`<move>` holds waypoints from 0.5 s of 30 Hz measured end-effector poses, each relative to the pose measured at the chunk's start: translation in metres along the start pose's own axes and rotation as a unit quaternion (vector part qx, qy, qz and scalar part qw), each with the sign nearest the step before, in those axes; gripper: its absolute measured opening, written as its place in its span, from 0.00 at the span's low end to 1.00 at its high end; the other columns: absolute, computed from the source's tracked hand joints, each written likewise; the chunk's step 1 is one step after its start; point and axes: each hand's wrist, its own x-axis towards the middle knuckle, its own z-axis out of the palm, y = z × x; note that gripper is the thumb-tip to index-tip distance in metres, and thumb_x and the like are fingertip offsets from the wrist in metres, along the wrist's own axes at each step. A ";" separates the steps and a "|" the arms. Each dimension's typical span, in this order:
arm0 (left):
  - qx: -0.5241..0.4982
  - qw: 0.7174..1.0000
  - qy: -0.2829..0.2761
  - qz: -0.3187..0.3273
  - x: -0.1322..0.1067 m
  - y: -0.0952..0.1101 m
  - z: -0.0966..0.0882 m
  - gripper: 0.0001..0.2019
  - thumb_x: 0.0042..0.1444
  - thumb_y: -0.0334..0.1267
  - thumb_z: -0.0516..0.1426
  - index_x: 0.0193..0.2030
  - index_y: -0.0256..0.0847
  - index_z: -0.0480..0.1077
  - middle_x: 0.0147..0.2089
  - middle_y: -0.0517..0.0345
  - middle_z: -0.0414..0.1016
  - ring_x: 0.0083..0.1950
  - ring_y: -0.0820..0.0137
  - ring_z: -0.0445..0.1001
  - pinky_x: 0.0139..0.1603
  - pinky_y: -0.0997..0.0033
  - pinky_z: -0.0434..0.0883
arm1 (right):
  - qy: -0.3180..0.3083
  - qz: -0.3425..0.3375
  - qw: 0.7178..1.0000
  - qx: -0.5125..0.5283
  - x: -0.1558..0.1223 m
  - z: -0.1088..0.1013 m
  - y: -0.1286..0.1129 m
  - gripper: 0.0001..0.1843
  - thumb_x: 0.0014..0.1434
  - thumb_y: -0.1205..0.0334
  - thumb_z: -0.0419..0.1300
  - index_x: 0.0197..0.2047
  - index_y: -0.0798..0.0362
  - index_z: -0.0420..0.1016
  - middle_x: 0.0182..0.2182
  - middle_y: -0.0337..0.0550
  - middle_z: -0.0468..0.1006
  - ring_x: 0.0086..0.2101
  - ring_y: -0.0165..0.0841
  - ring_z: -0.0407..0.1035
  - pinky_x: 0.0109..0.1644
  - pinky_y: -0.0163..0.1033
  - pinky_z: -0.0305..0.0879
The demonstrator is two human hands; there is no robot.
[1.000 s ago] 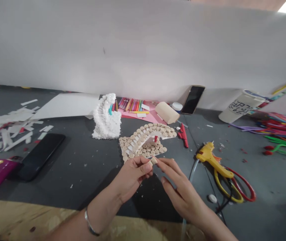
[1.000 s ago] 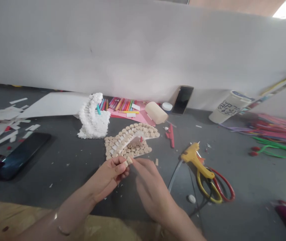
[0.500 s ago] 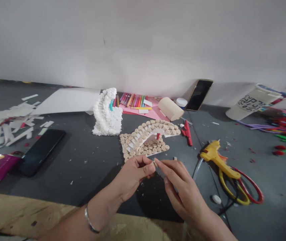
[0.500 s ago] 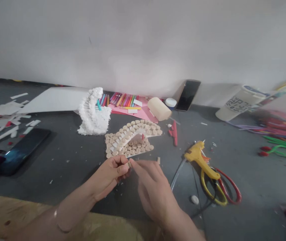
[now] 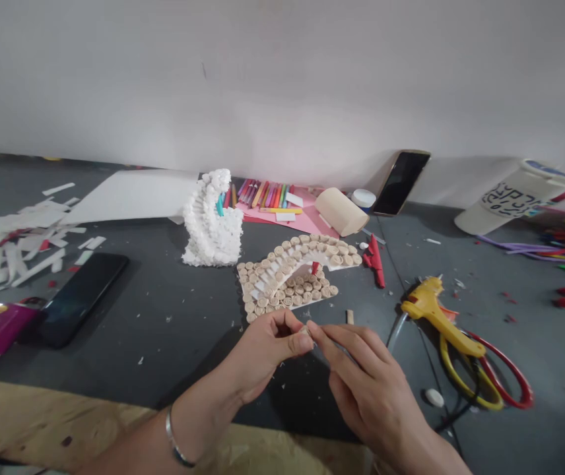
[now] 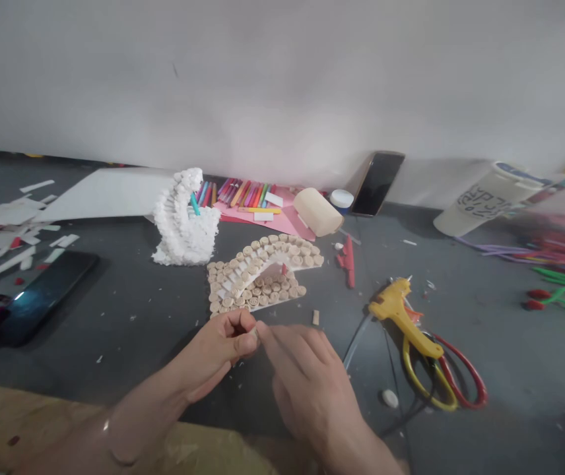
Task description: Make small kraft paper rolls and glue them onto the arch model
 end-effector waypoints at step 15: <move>0.025 1.000 0.004 0.000 0.000 0.001 0.001 0.25 0.33 0.52 0.73 0.24 0.38 0.65 0.23 0.67 0.64 0.27 0.78 0.57 0.33 0.73 0.56 | -0.003 0.003 1.000 -0.002 -0.001 0.001 -0.002 0.34 0.57 0.79 0.49 0.67 0.57 0.60 0.46 0.49 0.77 0.43 0.40 0.69 0.44 0.45 0.71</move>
